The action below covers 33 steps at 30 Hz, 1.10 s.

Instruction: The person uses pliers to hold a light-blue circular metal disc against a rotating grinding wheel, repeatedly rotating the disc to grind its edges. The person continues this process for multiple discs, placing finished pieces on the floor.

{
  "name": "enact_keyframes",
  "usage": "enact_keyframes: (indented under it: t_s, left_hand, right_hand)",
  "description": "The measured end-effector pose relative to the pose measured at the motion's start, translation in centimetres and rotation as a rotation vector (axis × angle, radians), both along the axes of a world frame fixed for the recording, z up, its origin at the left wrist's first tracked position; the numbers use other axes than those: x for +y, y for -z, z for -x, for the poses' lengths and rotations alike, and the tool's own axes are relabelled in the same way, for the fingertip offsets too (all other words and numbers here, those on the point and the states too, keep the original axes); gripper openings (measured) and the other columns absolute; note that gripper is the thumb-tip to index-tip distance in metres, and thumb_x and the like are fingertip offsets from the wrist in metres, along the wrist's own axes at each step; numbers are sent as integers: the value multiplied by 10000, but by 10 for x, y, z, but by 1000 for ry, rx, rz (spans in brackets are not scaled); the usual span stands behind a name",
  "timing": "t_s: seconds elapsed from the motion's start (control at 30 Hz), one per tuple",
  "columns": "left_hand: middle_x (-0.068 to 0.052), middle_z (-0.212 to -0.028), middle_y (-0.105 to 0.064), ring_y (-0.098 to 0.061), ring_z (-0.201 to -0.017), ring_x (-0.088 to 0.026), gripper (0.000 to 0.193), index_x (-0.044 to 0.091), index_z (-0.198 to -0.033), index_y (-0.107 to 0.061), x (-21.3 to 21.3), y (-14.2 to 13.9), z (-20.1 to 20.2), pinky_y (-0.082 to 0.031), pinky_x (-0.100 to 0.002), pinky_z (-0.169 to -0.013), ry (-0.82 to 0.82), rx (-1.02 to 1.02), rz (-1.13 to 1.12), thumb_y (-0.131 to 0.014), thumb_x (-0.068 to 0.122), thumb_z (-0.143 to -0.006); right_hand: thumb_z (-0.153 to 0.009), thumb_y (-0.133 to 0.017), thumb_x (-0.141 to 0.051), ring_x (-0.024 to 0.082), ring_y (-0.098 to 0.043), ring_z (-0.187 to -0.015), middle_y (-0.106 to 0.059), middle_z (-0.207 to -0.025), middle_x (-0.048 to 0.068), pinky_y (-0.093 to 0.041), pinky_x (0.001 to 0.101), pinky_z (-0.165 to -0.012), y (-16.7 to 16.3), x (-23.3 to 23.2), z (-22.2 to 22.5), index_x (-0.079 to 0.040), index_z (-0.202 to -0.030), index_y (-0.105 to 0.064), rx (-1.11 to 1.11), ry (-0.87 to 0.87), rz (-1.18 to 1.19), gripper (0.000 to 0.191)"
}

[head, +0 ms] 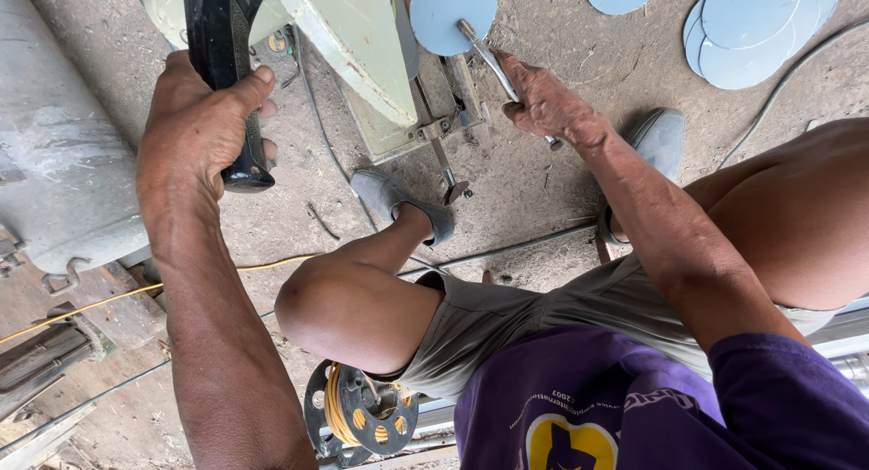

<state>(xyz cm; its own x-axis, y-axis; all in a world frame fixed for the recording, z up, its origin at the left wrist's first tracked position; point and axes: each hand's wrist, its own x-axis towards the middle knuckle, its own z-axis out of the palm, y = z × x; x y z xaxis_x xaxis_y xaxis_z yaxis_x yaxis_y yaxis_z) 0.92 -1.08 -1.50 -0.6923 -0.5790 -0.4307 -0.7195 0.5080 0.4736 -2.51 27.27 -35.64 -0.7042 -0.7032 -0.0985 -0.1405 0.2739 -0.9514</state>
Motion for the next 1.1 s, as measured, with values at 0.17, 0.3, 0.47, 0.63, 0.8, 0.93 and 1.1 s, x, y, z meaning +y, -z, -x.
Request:
enact_keyframes:
  t_s: [0.17,0.3,0.47,0.63,0.8,0.93,1.1]
  left_hand:
    - [-158,-950,-730,-738,-752,-194,409,7,-1195,-554,0,1,-1,-586,-280,-432,0,2,-16,-753,222,-908]
    - [-143,-991,-728,-762,-841,-149,427,7,-1196,-532,-1,2,1,-630,-276,-453,22,37,-63,-749,209,-890]
    - [-149,-990,-723,-747,-815,-183,422,11,-1203,-523,2,-3,1,-609,-280,-469,-2,-24,-43,-735,220,-904]
    - [-150,-980,-723,-732,-790,-197,426,14,-1224,-517,7,-4,-1,-612,-294,-486,-8,-41,-52,-731,215,-915]
    - [-131,-1006,-718,-745,-833,-175,427,1,-1210,-511,4,-4,-1,-624,-296,-482,-11,-25,-55,-732,211,-909]
    - [-135,-1028,-711,-747,-878,-172,422,6,-1211,-510,7,-6,-3,-634,-285,-495,-19,-37,-53,-726,210,-912]
    - [-155,-1020,-702,-743,-884,-183,435,18,-1226,-503,11,-8,-3,-642,-276,-504,-20,-59,-22,-719,227,-911]
  right_hand:
    - [-977,-662,-16,167,-583,-566,-608,-783,67,-534,309,-468,-2,21,7,-150,-1517,-397,2,-55,-97,617]
    - [-970,-640,-51,143,-580,-581,-621,-811,40,-529,285,-467,-5,40,9,-123,-1460,-461,108,84,-79,526]
    - [-1052,-539,-119,171,-456,-509,-565,-725,77,-421,340,-400,4,26,25,-59,-1248,-472,276,146,-426,215]
    - [-1079,-573,-140,186,-545,-509,-614,-716,89,-501,365,-374,16,-5,47,-68,-1139,-509,293,135,-717,113]
    - [-1034,-641,-166,175,-615,-547,-634,-730,77,-538,364,-452,14,-19,62,-72,-1154,-524,519,35,-775,192]
    - [-1018,-652,-210,170,-598,-525,-624,-715,79,-546,360,-452,11,-16,70,-63,-1168,-521,578,-28,-792,247]
    - [-1026,-649,-223,160,-608,-515,-626,-688,62,-556,348,-468,8,4,81,-71,-1173,-533,666,-140,-805,241]
